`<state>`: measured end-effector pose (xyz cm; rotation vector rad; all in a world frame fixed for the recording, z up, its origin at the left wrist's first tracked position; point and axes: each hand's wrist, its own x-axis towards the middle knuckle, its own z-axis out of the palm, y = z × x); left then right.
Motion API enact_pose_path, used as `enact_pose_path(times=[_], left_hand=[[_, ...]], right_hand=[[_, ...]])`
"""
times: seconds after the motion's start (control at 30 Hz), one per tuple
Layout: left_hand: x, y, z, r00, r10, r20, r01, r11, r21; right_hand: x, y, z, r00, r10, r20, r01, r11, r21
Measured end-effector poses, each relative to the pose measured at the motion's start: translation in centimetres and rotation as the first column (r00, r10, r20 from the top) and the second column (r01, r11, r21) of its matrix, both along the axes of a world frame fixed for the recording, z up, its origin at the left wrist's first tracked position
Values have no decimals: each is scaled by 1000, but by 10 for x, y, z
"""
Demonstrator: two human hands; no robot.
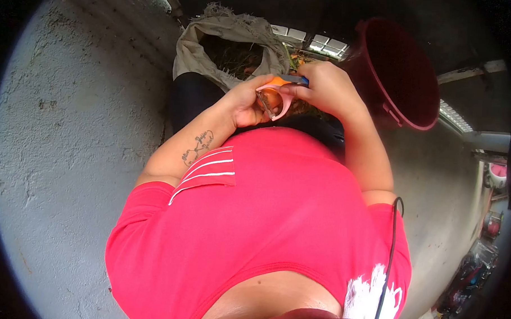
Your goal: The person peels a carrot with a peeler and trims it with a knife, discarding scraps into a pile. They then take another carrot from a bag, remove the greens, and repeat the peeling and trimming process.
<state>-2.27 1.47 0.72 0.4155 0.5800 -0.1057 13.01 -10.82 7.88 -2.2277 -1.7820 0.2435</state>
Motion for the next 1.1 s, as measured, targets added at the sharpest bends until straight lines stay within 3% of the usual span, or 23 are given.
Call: enact_pose_path(times=[0.07, 0.17, 0.2, 0.3, 0.43, 0.5, 0.63, 0.67, 0.77, 0.87, 0.97, 1.07, 1.1], left_hand=[[-7, 10, -17, 994, -85, 69, 84, 996, 24], [-22, 18, -2, 989, -146, 33, 146, 989, 8], [-25, 16, 7, 993, -117, -15, 117, 993, 0], [-33, 21, 26, 995, -81, 63, 83, 996, -38], [-26, 31, 15, 993, -66, 98, 76, 992, -102], [-19, 32, 0, 994, -89, 59, 96, 989, -117], [-4, 29, -15, 991, -136, 2, 131, 953, -272], [-2, 22, -14, 993, -96, -62, 90, 991, -96], [-1, 13, -8, 992, -100, -71, 101, 995, 20], [-10, 15, -1, 989, -143, 20, 144, 989, -15], [-16, 7, 7, 986, -164, -33, 166, 985, 46], [-19, 12, 6, 972, -232, 19, 233, 971, -59], [-21, 13, 4, 970, -240, 34, 242, 965, -99]], right_hand=[[4, -1, -1, 1000, 4, -19, -3, 999, 37], [27, -8, -6, 999, -35, -37, 38, 996, 86], [40, -10, -13, 994, -100, 43, 97, 993, 70], [73, -15, -31, 924, -308, 229, 329, 942, -60], [68, -20, -22, 925, -375, 58, 372, 927, 48], [46, -18, -13, 973, -218, -82, 227, 964, 135], [5, -3, 3, 996, -54, -66, 60, 994, 90], [3, -1, 2, 997, -53, -64, 56, 997, 59], [5, 4, -4, 995, -35, -90, 37, 999, 25], [18, 0, -12, 982, 16, -186, -2, 997, 74], [29, -6, -21, 942, 75, -328, -51, 995, 82], [51, -12, -52, 873, 78, -482, -1, 988, 157], [58, -13, -57, 870, 33, -492, 18, 995, 99]])
